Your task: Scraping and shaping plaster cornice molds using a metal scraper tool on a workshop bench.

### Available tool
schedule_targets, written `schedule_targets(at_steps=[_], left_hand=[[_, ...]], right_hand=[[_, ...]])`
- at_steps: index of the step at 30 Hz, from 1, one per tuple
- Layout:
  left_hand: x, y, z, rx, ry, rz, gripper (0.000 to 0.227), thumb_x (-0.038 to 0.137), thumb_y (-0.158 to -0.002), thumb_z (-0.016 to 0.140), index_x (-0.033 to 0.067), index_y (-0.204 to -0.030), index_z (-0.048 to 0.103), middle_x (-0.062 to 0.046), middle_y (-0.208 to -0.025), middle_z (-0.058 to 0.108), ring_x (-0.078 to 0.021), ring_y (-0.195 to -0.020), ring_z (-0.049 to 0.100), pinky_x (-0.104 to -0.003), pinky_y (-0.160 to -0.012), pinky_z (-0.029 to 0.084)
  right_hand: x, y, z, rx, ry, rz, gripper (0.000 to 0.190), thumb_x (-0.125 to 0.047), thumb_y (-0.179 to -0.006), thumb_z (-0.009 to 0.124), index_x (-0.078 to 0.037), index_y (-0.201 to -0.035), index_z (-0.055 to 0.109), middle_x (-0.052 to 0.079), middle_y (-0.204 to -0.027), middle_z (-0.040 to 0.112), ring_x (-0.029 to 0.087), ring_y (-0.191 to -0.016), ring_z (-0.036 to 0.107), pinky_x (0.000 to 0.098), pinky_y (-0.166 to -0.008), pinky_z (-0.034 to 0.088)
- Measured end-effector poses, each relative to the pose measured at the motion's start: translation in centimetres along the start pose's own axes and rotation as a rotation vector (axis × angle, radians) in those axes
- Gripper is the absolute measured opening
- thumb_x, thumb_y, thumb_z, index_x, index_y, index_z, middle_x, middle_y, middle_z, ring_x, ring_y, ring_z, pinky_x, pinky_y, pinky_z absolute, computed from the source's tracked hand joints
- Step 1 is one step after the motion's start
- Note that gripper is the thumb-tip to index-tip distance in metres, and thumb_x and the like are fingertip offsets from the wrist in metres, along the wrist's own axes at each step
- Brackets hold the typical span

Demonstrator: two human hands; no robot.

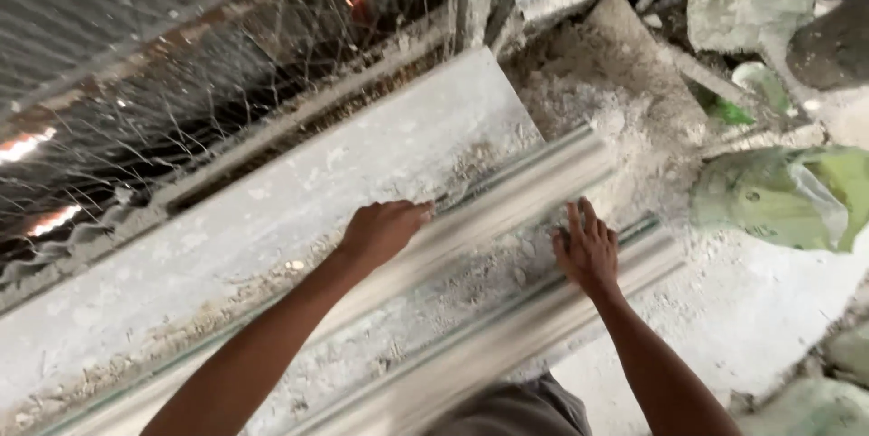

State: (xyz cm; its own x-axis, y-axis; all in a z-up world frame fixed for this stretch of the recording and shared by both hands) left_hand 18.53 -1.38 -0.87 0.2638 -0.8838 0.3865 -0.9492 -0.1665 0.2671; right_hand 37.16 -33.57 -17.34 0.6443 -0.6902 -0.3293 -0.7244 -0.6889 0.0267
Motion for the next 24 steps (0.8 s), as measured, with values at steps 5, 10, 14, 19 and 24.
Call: schedule_targets(at_steps=[5, 10, 14, 19, 24], left_hand=[[-1.0, 1.2, 1.5, -0.025, -0.065, -0.067, 0.036, 0.025, -0.101, 0.055, 0.0201, -0.136, 0.065, -0.01, -0.113, 0.075, -0.0311, -0.083, 0.074, -0.046, -0.067, 0.061], [0.5, -1.5, -0.2, -0.01, -0.03, 0.01, 0.038, 0.019, -0.095, 0.055, 0.0119, -0.131, 0.067, -0.017, -0.107, 0.073, -0.0344, -0.071, 0.073, -0.046, -0.055, 0.061], [2.6, -6.2, 0.4, -0.372, -0.242, -0.118, 0.02, 0.015, -0.098, 0.057, 0.0073, -0.085, 0.07, -0.017, -0.082, 0.071, -0.0329, -0.076, 0.072, -0.045, -0.06, 0.057], [2.9, -6.7, -0.6, -0.21, -0.18, 0.054, 0.019, 0.012, -0.087, 0.065, 0.0143, -0.1, 0.079, -0.013, -0.09, 0.076, -0.0323, -0.08, 0.07, -0.048, -0.063, 0.055], [1.3, -0.6, 1.1, -0.145, -0.153, -0.06, 0.039, 0.027, -0.104, 0.056, 0.0201, -0.142, 0.06, -0.011, -0.104, 0.076, -0.0297, -0.074, 0.072, -0.044, -0.061, 0.06]], right_hand=[[-1.0, -0.8, -1.1, 0.025, -0.051, -0.001, 0.066, -0.038, -0.099, 0.054, -0.015, -0.159, 0.038, 0.019, -0.162, 0.039, 0.042, -0.13, 0.053, 0.0581, -0.107, 0.04], [-0.9, -0.9, -1.5, -0.018, -0.021, 0.024, 0.066, -0.04, -0.097, 0.057, -0.015, -0.155, 0.039, 0.018, -0.16, 0.039, 0.039, -0.128, 0.054, 0.0563, -0.105, 0.04], [-1.1, 0.1, -1.7, -0.096, -0.044, 0.042, 0.072, -0.036, -0.094, 0.058, -0.013, -0.158, 0.037, 0.019, -0.162, 0.037, 0.038, -0.127, 0.054, 0.0558, -0.104, 0.041], [0.2, -1.9, -0.3, 0.094, -0.009, -0.095, 0.075, -0.037, -0.093, 0.061, -0.013, -0.158, 0.034, 0.017, -0.162, 0.038, 0.039, -0.131, 0.052, 0.0555, -0.105, 0.041], [-0.4, -0.9, -1.4, -0.156, -0.015, 0.018, 0.076, -0.038, -0.093, 0.06, -0.013, -0.158, 0.03, 0.019, -0.164, 0.032, 0.035, -0.126, 0.053, 0.0534, -0.102, 0.043]])
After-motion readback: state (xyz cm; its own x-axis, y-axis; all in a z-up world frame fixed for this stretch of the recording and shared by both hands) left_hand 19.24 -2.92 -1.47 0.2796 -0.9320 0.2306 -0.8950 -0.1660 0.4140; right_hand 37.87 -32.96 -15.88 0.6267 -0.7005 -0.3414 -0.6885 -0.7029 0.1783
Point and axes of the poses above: each hand's wrist, its own y-axis away from the middle knuckle, its own z-axis out of the palm, x = y × z, the point moved 3 cm from there along -y, towards the middle knuckle
